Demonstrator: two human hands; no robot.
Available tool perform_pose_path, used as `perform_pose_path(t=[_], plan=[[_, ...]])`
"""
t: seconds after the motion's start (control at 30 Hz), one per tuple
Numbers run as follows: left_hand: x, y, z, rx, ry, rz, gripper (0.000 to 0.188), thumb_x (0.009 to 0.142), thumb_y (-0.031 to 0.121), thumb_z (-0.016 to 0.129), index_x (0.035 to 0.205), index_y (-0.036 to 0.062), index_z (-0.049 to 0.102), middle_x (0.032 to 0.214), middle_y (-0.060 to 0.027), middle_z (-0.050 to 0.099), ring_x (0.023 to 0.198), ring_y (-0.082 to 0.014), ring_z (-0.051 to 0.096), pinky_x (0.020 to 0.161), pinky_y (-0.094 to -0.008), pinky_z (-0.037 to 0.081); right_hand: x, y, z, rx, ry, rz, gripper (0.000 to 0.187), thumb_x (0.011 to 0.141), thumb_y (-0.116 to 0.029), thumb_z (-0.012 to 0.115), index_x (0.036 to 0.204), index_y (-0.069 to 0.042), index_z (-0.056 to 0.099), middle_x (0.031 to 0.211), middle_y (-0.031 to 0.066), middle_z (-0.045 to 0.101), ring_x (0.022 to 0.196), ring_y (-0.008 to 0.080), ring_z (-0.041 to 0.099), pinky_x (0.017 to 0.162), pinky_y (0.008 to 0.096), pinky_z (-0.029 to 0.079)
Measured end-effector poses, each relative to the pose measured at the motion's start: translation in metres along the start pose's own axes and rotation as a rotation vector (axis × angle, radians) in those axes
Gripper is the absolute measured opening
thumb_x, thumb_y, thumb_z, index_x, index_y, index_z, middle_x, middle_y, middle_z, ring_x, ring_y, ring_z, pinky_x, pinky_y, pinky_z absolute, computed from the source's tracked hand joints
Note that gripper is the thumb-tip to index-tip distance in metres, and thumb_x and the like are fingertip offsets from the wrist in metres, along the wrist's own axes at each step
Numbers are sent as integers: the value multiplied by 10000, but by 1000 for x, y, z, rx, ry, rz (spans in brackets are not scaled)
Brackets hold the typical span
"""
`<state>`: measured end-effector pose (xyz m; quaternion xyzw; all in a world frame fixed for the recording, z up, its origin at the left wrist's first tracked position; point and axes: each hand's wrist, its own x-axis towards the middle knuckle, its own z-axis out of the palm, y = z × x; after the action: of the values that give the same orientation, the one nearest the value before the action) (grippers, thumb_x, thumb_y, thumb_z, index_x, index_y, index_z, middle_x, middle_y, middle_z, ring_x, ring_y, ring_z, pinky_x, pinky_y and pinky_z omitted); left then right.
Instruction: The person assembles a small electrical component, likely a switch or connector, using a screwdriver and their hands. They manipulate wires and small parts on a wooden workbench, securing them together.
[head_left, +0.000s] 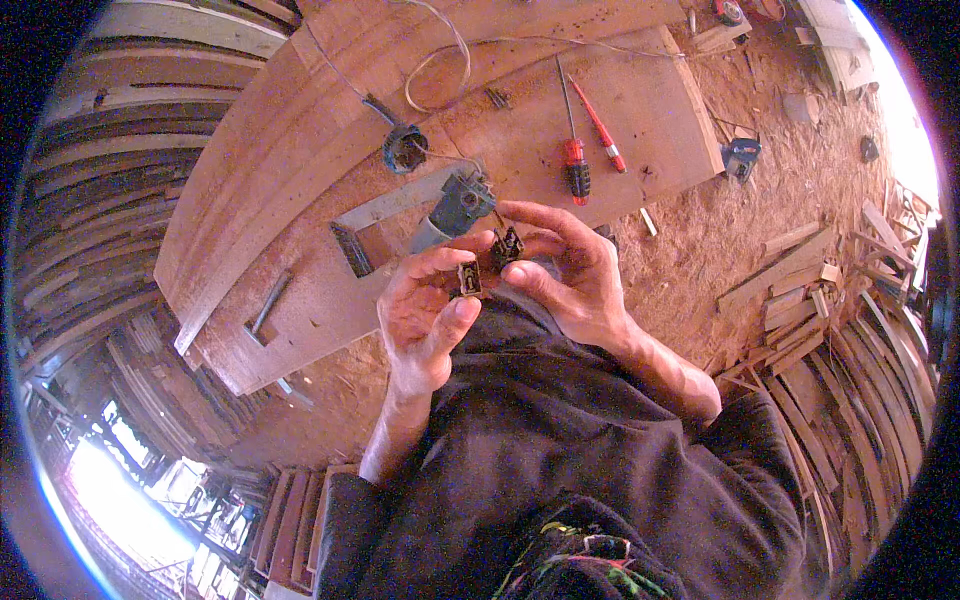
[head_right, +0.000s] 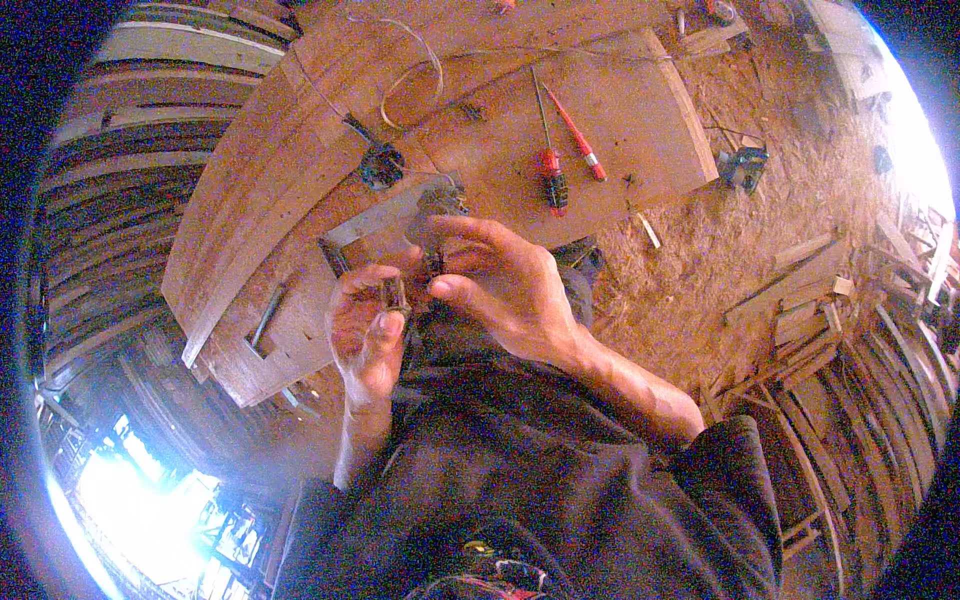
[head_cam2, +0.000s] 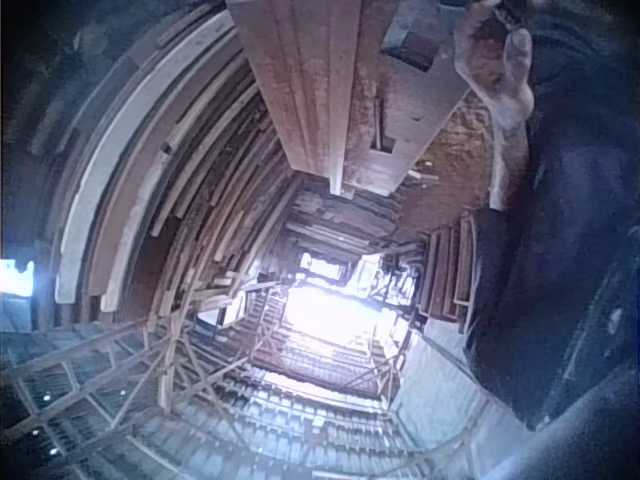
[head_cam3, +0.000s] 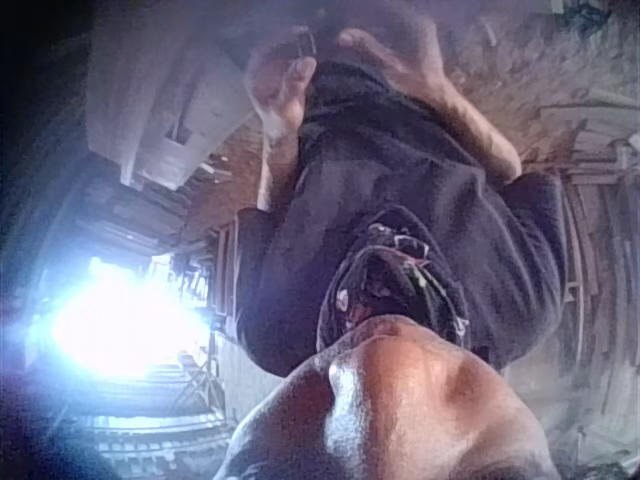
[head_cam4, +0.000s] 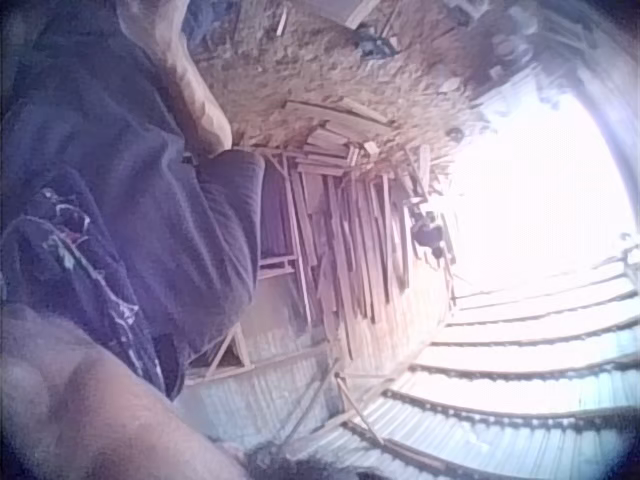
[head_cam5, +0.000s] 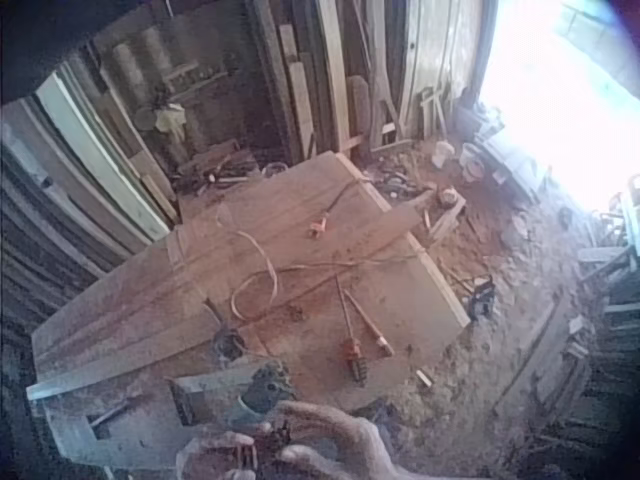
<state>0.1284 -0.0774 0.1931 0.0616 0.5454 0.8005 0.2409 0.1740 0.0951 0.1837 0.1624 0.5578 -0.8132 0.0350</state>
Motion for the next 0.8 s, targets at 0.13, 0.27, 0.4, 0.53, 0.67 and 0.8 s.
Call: perform_pose_path(t=[0.13,0.27,0.4,0.53,0.67,0.8], plan=[[1,-1,1,9,9,-17,396,887,81,686,1235,-32,536,1325,-252,552,1193,-285,579,997,-400,494,-1,6,-3,-1,3,-8,463,887,-98,724,1290,-31,507,958,111,717,901,153,675,783,306,538],[1,-3,-2,49,-13,-32,400,887,71,679,1244,-31,530,1325,-244,558,1190,-274,582,994,-393,496,0,10,-4,-116,18,-130,337,908,-95,698,1188,-31,522,933,104,712,879,155,673,759,306,538],[2,-4,0,-2,-19,-47,404,885,63,679,1248,-30,528,1330,-242,558,1191,-265,583,995,-384,492,-3,0,0,-17,14,-29,274,944,-104,648,1171,-29,513,951,126,702,897,182,674,767,323,542],[1,-2,-2,17,-16,-46,401,883,54,678,1246,-29,530,1329,-245,560,1194,-266,583,996,-380,489,-4,-2,4,13,23,-19,204,975,-89,581,1149,-17,502,980,133,685,916,197,670,771,332,543],[0,-4,-4,23,-19,-39,394,888,53,678,1245,-24,532,1333,-249,556,1208,-269,573,989,-369,487,-6,0,2,-74,13,-57,131,985,-59,530,1098,-4,496,958,120,671,909,197,668,768,333,541],[0,-2,-4,135,-52,-6,386,888,52,682,1239,-18,538,1338,-254,552,1224,-266,561,988,-359,476,-8,-6,5,-59,31,24,134,998,-80,537,1097,-35,458,905,64,614,810,95,540,707,249,430]])
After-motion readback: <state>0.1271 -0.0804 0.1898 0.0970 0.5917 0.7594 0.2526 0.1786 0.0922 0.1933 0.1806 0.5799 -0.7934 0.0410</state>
